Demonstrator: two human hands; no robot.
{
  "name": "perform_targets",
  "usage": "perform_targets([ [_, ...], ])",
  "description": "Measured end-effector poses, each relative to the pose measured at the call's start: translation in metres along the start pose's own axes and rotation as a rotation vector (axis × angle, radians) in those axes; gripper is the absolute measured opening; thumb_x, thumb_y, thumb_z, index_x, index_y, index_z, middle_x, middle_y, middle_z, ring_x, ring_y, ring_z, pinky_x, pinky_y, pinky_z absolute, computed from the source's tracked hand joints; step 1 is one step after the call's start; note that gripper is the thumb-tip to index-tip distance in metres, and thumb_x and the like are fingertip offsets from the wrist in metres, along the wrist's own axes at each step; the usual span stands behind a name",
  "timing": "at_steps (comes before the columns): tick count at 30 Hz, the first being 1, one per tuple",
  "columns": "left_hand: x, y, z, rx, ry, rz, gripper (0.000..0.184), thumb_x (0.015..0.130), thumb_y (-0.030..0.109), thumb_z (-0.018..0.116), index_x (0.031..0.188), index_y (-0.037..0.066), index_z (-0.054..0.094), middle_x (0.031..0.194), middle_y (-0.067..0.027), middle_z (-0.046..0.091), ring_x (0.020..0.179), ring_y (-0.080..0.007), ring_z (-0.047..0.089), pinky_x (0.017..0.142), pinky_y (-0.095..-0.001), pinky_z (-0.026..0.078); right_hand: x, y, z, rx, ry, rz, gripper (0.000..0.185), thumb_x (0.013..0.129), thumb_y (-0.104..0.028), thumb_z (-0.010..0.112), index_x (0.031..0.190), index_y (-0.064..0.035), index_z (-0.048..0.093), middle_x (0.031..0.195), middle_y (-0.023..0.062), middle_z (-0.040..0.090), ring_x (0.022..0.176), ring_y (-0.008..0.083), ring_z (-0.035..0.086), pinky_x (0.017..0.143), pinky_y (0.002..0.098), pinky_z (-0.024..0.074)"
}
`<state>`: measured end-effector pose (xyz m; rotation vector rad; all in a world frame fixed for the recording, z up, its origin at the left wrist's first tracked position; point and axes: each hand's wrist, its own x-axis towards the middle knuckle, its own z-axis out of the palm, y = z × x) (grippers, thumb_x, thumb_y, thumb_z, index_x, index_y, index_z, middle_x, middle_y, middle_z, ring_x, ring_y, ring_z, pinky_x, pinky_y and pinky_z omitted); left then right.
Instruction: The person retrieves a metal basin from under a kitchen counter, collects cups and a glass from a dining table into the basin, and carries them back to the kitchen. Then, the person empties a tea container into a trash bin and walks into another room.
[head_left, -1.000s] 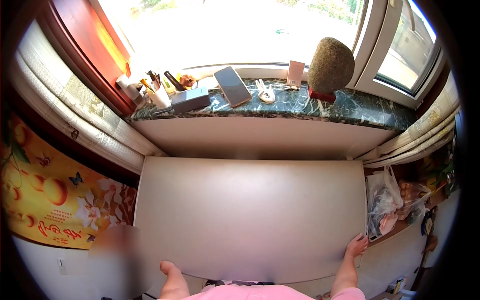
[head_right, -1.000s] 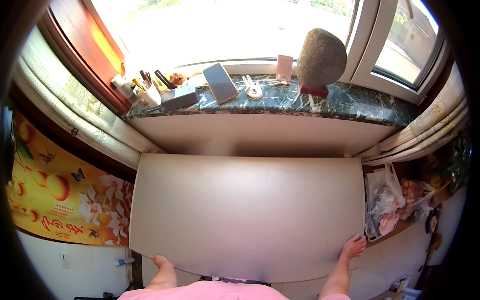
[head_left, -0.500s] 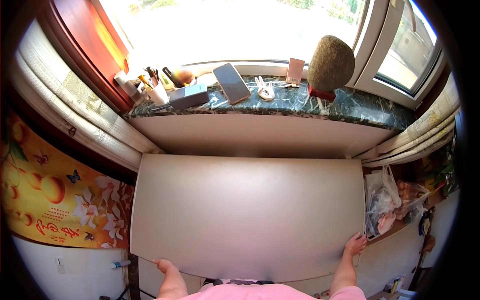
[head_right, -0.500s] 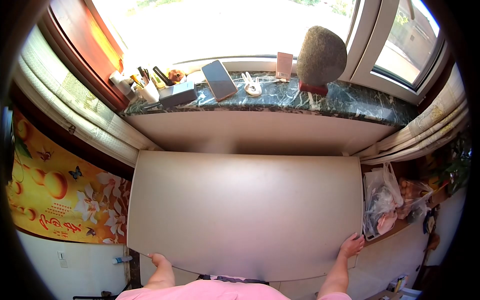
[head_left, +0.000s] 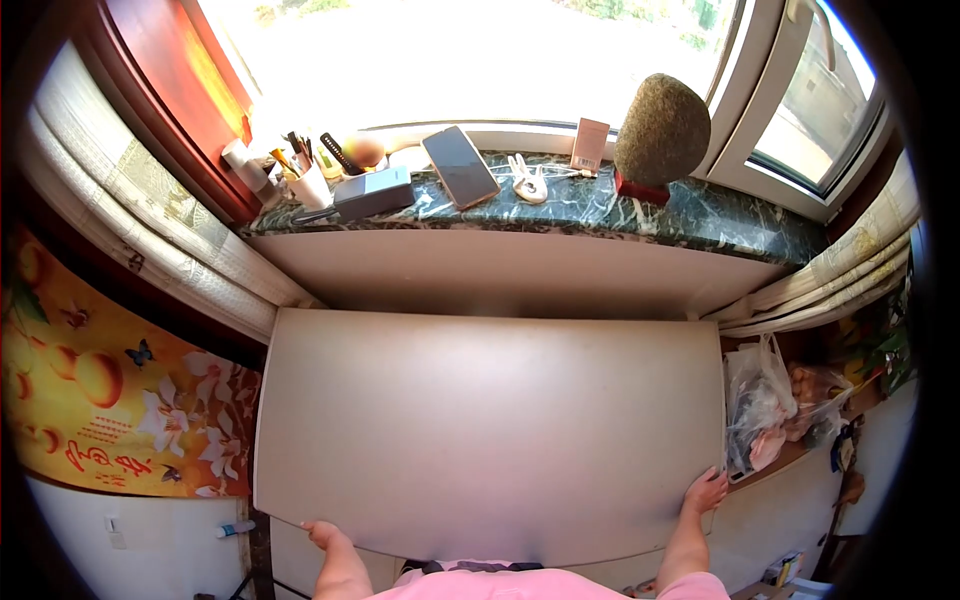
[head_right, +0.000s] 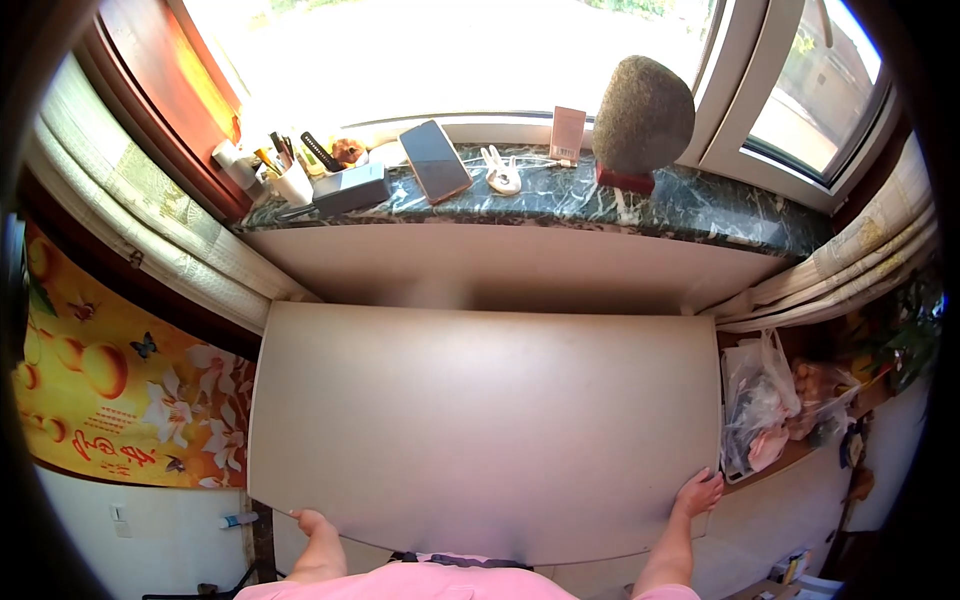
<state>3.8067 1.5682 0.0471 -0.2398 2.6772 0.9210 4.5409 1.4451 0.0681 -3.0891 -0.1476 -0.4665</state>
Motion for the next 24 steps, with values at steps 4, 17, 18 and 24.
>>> perform_targets([
  [4, 0.001, 0.0, 0.0, 0.032, 0.022, -0.023, 0.074, 0.088, 0.053, 0.02, 0.108, -0.012, 0.049, 0.109, -0.029, 0.051, 0.1, -0.0417, 0.05, 0.087, -0.0423, 0.041, 0.002, 0.003, 0.006, 0.014, 0.007, -0.021, 0.044, 0.086, -0.039, 0.042, 0.115, -0.0066, 0.048, 0.117, 0.0137, 0.049, 0.109, 0.0318, 0.044, 0.088, 0.0462, 0.0345],
  [17, -0.005, 0.003, -0.003, -0.056, 0.01, -0.016, 0.071, 0.088, 0.05, 0.022, 0.111, -0.012, 0.047, 0.115, -0.0271, 0.049, 0.106, -0.0393, 0.047, 0.091, -0.0395, 0.038, -0.003, -0.009, -0.013, -0.002, -0.083, 0.034, 0.047, 0.086, -0.043, 0.041, 0.12, -0.0108, 0.045, 0.124, 0.0119, 0.045, 0.113, 0.0315, 0.041, 0.09, 0.0487, 0.0331],
  [18, -0.003, 0.002, -0.003, -0.063, -0.006, -0.029, 0.07, 0.088, 0.051, 0.024, 0.115, -0.011, 0.044, 0.117, -0.0287, 0.046, 0.107, -0.0405, 0.046, 0.093, -0.0404, 0.037, -0.002, -0.008, -0.011, -0.002, -0.083, 0.032, 0.047, 0.086, -0.043, 0.041, 0.12, -0.0108, 0.045, 0.124, 0.0119, 0.045, 0.113, 0.0315, 0.041, 0.09, 0.0487, 0.0331],
  [24, 0.004, -0.001, 0.001, 0.007, 0.054, -0.03, 0.071, 0.087, 0.051, 0.024, 0.115, -0.011, 0.044, 0.117, -0.0286, 0.046, 0.107, -0.041, 0.046, 0.093, -0.0405, 0.037, -0.002, -0.007, -0.008, 0.002, -0.063, 0.042, 0.045, 0.086, -0.042, 0.04, 0.118, -0.0109, 0.045, 0.123, 0.01, 0.046, 0.113, 0.0305, 0.041, 0.088, 0.0496, 0.0334],
])
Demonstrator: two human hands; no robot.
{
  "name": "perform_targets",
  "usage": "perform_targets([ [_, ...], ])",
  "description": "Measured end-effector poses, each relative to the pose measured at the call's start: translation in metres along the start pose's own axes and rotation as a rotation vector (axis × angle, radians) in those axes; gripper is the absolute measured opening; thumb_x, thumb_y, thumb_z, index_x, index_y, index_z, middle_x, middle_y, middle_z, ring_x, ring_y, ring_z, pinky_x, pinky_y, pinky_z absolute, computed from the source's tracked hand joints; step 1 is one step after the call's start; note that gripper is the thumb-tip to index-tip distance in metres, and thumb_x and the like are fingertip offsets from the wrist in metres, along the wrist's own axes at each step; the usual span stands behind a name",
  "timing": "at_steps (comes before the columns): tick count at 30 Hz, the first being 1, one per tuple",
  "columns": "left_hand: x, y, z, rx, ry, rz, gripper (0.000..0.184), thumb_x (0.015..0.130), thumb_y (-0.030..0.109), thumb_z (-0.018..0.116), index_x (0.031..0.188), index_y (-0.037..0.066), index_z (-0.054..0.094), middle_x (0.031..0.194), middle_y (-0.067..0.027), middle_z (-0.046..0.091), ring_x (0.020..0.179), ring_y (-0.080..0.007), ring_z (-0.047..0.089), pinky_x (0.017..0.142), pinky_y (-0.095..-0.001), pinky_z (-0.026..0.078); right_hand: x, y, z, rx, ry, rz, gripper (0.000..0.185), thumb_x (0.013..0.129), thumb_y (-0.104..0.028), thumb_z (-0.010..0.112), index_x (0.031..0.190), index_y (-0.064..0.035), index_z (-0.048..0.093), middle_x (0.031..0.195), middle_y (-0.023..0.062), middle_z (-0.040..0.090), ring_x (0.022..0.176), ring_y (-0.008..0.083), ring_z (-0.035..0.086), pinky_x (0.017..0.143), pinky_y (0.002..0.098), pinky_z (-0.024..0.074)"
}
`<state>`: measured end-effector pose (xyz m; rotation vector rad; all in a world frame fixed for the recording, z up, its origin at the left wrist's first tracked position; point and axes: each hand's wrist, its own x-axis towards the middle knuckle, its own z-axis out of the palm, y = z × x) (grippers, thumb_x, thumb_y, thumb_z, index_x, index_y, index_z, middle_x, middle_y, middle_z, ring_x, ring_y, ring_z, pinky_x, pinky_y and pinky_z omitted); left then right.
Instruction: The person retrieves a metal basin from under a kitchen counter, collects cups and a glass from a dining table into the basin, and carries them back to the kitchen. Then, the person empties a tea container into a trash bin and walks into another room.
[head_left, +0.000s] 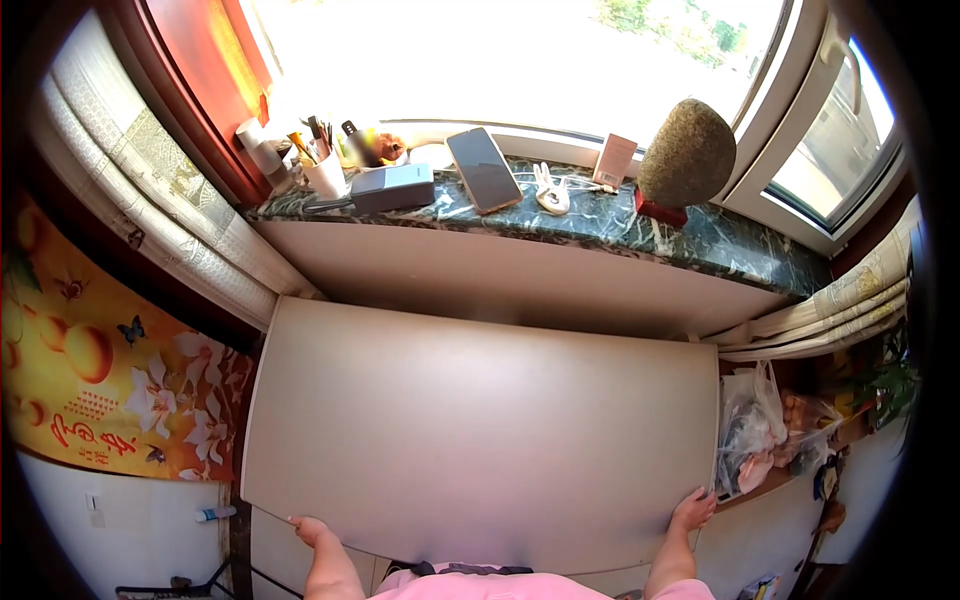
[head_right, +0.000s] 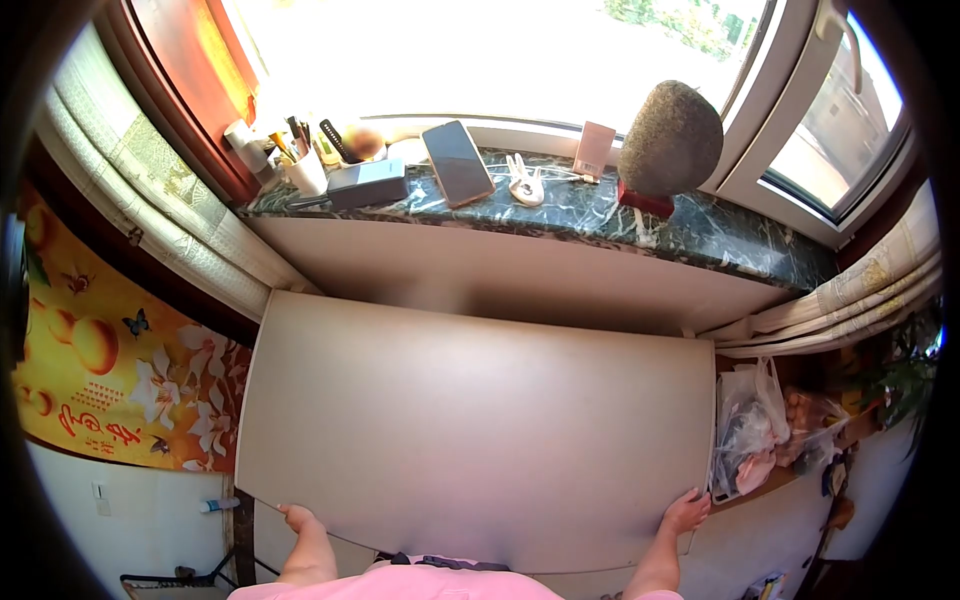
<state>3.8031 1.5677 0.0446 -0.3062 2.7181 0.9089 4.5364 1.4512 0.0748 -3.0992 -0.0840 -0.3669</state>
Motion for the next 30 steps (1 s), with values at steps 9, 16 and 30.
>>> perform_targets([
  [9, -0.009, 0.007, -0.005, 0.029, -0.015, -0.011, 0.072, 0.087, 0.052, 0.022, 0.112, -0.011, 0.047, 0.114, -0.0284, 0.049, 0.106, -0.0404, 0.047, 0.091, -0.0405, 0.038, -0.001, -0.001, -0.005, -0.01, -0.018, -0.005, 0.046, 0.086, -0.042, 0.04, 0.12, -0.0101, 0.044, 0.122, 0.0124, 0.045, 0.112, 0.0319, 0.042, 0.089, 0.0467, 0.0345],
  [16, -0.002, 0.001, -0.001, -0.029, -0.043, -0.002, 0.072, 0.087, 0.052, 0.023, 0.112, -0.011, 0.046, 0.114, -0.0286, 0.048, 0.106, -0.0403, 0.047, 0.091, -0.0404, 0.038, 0.001, 0.003, 0.001, -0.008, -0.012, -0.013, 0.046, 0.086, -0.042, 0.039, 0.12, -0.0103, 0.043, 0.123, 0.0117, 0.045, 0.112, 0.0316, 0.042, 0.089, 0.0473, 0.0341],
  [30, -0.033, 0.021, -0.012, -0.275, -0.217, -0.106, 0.068, 0.09, 0.05, 0.023, 0.111, -0.009, 0.048, 0.115, -0.0173, 0.052, 0.102, -0.0298, 0.051, 0.087, -0.0363, 0.043, 0.003, 0.009, 0.009, 0.011, 0.022, 0.006, 0.045, 0.086, -0.04, 0.041, 0.118, -0.0087, 0.045, 0.121, 0.0121, 0.047, 0.112, 0.0308, 0.042, 0.087, 0.0492, 0.0348],
])
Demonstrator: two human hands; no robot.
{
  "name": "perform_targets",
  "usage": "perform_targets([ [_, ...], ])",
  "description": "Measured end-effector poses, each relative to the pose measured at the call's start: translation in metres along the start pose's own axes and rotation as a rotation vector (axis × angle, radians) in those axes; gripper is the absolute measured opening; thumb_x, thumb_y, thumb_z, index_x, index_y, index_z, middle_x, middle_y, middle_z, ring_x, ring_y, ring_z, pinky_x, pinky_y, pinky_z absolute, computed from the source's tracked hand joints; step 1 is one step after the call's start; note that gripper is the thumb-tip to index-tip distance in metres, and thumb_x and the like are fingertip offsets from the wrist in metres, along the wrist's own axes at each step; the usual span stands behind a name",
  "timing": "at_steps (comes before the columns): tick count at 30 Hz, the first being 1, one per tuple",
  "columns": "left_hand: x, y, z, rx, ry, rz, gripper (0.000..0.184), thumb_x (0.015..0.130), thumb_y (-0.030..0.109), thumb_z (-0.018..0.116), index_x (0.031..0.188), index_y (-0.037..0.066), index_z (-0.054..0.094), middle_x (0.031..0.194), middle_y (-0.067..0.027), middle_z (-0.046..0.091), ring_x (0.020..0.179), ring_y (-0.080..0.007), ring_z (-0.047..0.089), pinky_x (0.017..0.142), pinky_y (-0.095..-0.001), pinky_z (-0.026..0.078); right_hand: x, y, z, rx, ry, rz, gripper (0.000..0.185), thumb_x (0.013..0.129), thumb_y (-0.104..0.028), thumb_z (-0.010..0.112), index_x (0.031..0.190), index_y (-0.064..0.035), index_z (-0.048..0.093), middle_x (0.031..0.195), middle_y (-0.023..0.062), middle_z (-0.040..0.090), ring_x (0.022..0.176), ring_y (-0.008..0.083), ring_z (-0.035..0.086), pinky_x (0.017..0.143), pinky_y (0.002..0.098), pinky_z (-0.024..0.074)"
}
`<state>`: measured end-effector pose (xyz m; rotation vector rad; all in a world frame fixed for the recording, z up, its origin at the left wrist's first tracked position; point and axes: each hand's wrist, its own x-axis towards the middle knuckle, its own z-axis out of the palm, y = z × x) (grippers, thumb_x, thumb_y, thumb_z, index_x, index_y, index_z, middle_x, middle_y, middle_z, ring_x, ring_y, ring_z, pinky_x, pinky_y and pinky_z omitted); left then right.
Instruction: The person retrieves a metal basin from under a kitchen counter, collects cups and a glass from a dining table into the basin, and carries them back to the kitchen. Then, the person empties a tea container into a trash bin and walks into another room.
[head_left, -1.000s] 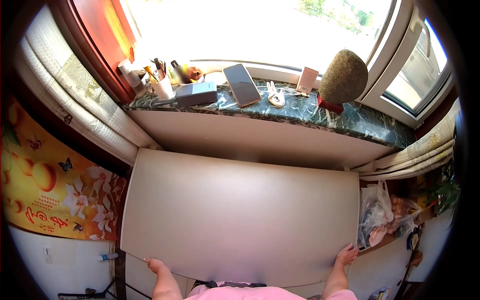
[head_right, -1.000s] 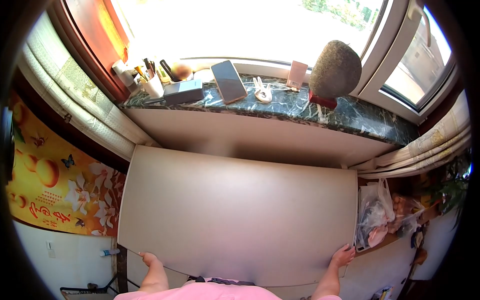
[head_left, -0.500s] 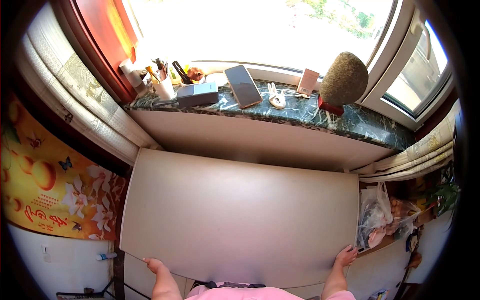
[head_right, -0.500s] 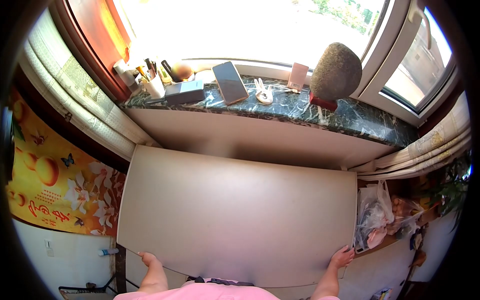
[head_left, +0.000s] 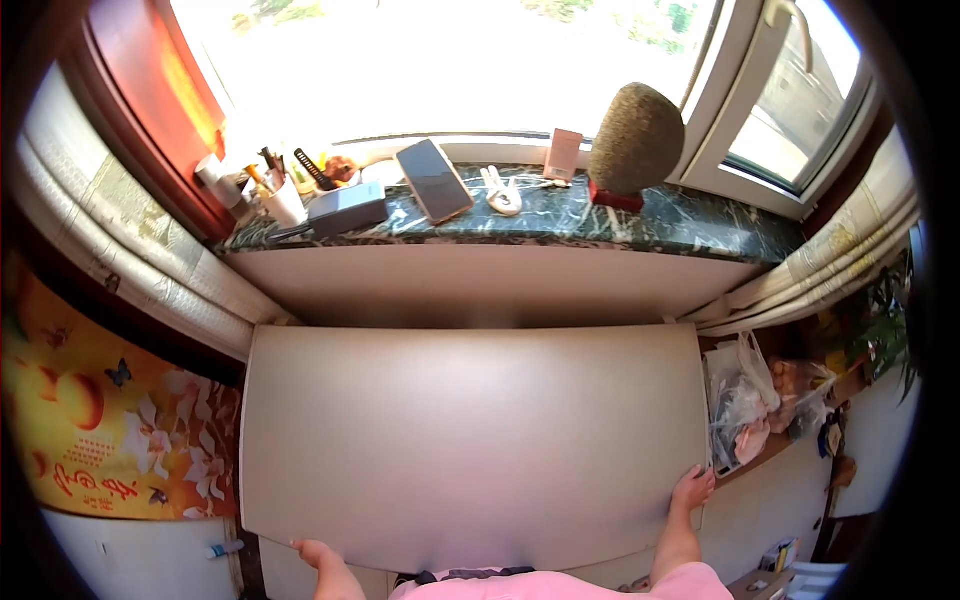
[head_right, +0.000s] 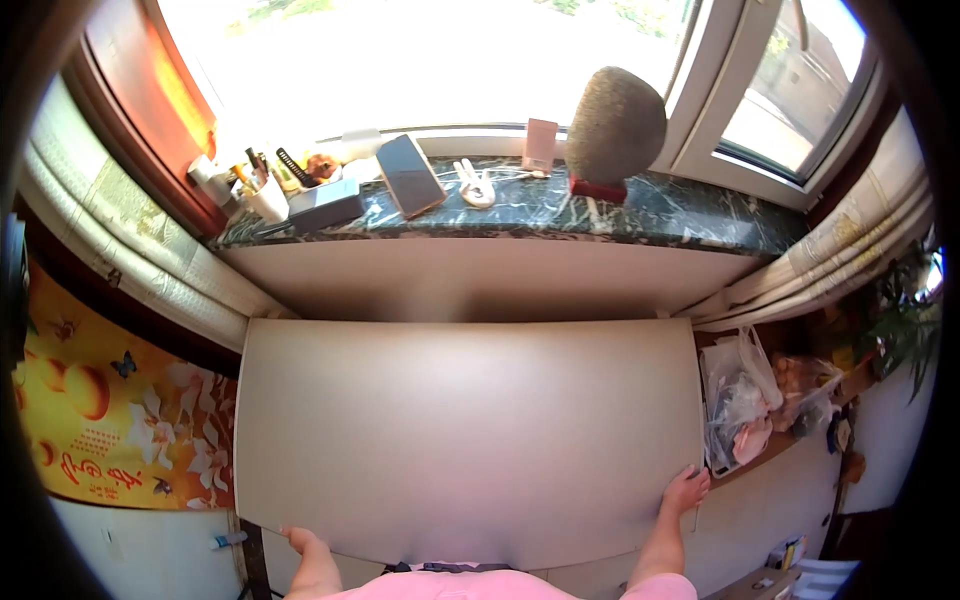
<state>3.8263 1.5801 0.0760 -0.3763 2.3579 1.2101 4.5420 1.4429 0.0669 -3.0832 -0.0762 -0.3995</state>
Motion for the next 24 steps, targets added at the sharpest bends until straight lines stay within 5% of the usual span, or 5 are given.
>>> perform_targets([
  [16, 0.007, -0.003, 0.0, 0.067, 0.029, -0.008, 0.07, 0.09, 0.05, 0.019, 0.113, -0.01, 0.046, 0.116, -0.0187, 0.051, 0.105, -0.0332, 0.049, 0.091, -0.0367, 0.04, -0.007, -0.013, -0.02, 0.024, -0.036, -0.007, 0.043, 0.086, -0.038, 0.042, 0.118, -0.0096, 0.045, 0.122, 0.0098, 0.046, 0.113, 0.0298, 0.041, 0.089, 0.0486, 0.0328],
  [24, -0.018, 0.001, 0.002, -0.165, -0.133, 0.026, 0.072, 0.089, 0.052, 0.02, 0.119, -0.01, 0.04, 0.12, -0.016, 0.048, 0.106, -0.0331, 0.049, 0.092, -0.0376, 0.04, 0.0, 0.007, 0.012, 0.019, 0.022, -0.019, 0.044, 0.085, -0.037, 0.044, 0.118, -0.0083, 0.045, 0.121, 0.0114, 0.046, 0.113, 0.0302, 0.041, 0.09, 0.0483, 0.0321],
])
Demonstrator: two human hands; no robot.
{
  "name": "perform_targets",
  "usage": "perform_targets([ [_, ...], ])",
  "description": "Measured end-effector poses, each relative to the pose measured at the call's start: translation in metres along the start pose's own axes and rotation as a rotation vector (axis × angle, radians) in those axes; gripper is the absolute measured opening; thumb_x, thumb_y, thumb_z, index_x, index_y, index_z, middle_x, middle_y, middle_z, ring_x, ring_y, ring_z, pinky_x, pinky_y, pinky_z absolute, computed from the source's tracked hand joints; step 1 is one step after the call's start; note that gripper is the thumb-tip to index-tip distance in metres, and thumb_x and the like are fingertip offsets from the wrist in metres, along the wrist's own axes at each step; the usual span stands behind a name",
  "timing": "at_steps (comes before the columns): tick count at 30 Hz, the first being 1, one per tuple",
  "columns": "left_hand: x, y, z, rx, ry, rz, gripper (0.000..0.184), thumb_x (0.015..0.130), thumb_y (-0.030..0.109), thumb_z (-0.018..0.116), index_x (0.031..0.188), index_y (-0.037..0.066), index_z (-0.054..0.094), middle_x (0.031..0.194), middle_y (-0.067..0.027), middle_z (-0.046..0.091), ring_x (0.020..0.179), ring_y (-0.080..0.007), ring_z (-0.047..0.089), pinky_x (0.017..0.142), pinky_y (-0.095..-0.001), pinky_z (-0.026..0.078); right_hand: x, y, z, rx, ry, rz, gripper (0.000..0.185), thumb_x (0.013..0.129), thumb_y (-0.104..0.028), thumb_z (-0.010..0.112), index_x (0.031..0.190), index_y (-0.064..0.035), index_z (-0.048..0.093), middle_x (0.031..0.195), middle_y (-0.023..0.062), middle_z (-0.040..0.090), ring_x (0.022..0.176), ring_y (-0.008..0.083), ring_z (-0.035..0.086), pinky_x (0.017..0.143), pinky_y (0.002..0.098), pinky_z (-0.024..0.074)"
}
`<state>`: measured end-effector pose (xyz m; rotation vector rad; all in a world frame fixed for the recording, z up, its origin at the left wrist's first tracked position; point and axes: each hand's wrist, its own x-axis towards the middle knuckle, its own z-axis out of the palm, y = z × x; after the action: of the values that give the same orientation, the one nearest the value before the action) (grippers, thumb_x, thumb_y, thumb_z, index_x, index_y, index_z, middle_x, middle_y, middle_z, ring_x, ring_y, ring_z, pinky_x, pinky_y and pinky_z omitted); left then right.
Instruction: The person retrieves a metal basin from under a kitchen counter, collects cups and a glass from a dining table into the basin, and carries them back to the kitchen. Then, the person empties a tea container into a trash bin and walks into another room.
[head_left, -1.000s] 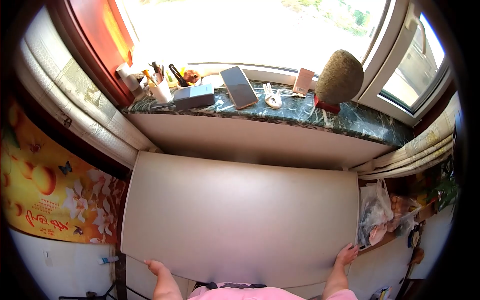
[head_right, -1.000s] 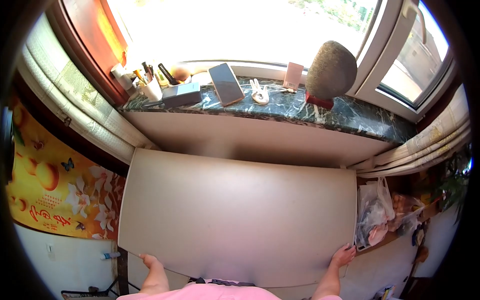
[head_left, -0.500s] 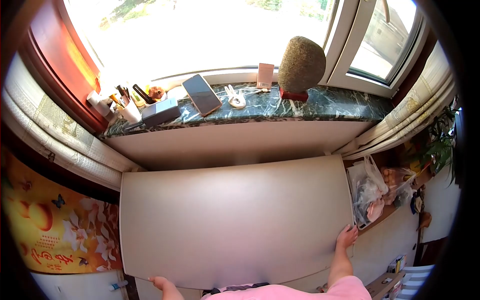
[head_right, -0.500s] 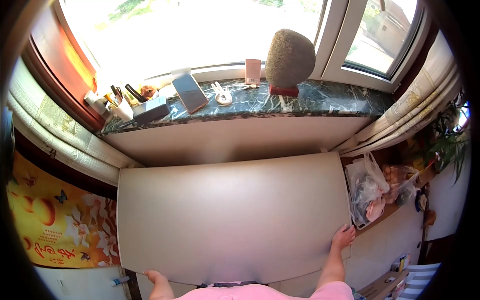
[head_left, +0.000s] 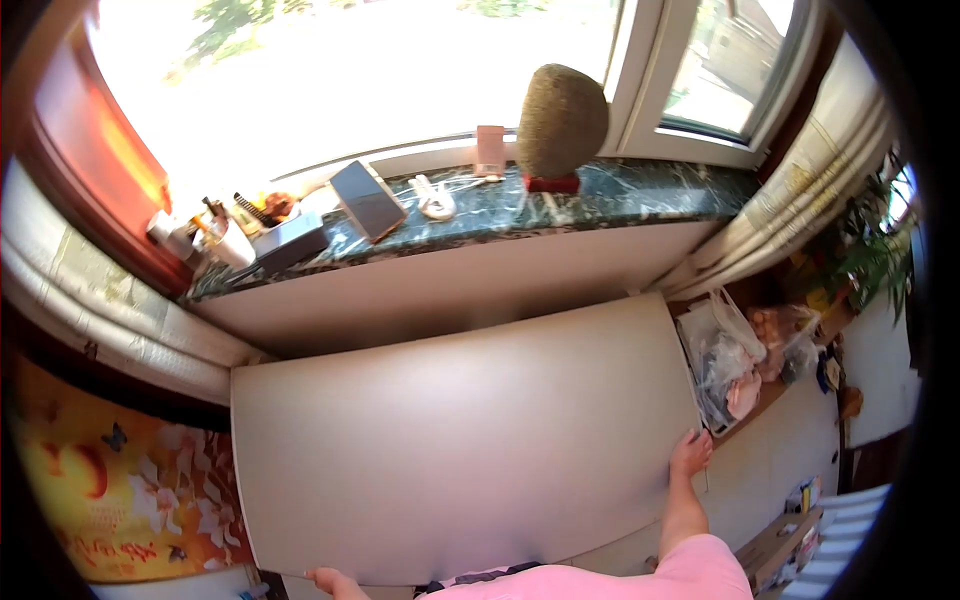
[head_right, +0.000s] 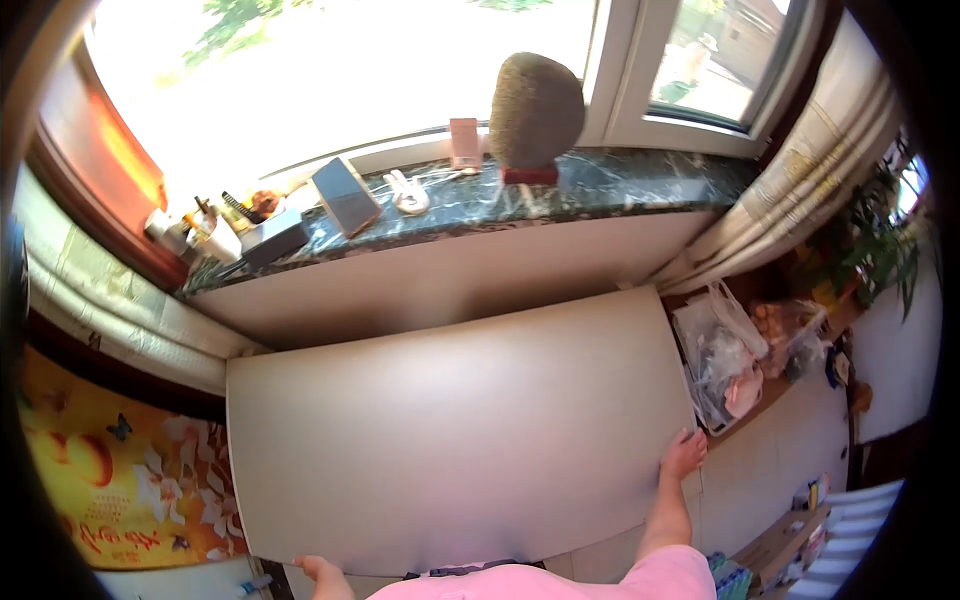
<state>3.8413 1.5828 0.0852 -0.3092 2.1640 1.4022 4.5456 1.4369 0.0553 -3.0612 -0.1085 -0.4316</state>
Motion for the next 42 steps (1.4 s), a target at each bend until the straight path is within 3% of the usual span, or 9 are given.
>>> perform_targets([
  [9, -0.044, 0.041, 0.028, 0.253, 0.144, -0.069, 0.042, 0.09, 0.025, 0.035, 0.121, -0.003, 0.044, 0.122, -0.0212, 0.046, 0.111, -0.0284, 0.047, 0.092, -0.038, 0.038, -0.003, -0.003, -0.004, 0.036, 0.035, -0.014, 0.042, 0.085, -0.035, 0.045, 0.117, -0.0085, 0.045, 0.121, 0.0119, 0.045, 0.114, 0.0307, 0.039, 0.094, 0.0473, 0.029],
  [12, -0.068, 0.05, 0.017, 0.3, 0.139, -0.119, 0.043, 0.091, 0.022, 0.032, 0.12, -0.008, 0.043, 0.121, -0.0193, 0.048, 0.109, -0.0293, 0.048, 0.092, -0.0374, 0.039, -0.004, -0.012, -0.018, 0.049, -0.001, 0.004, 0.042, 0.085, -0.035, 0.045, 0.118, -0.0085, 0.045, 0.121, 0.0118, 0.045, 0.114, 0.0304, 0.039, 0.094, 0.0473, 0.0288],
  [42, -0.054, 0.035, 0.027, 0.299, 0.106, -0.086, 0.062, 0.087, 0.044, 0.031, 0.12, -0.006, 0.041, 0.122, -0.0182, 0.046, 0.109, -0.0313, 0.047, 0.092, -0.042, 0.038, -0.007, -0.018, -0.029, 0.05, -0.026, 0.019, 0.042, 0.085, -0.036, 0.045, 0.118, -0.0095, 0.044, 0.121, 0.011, 0.045, 0.114, 0.0305, 0.039, 0.092, 0.0482, 0.0305],
])
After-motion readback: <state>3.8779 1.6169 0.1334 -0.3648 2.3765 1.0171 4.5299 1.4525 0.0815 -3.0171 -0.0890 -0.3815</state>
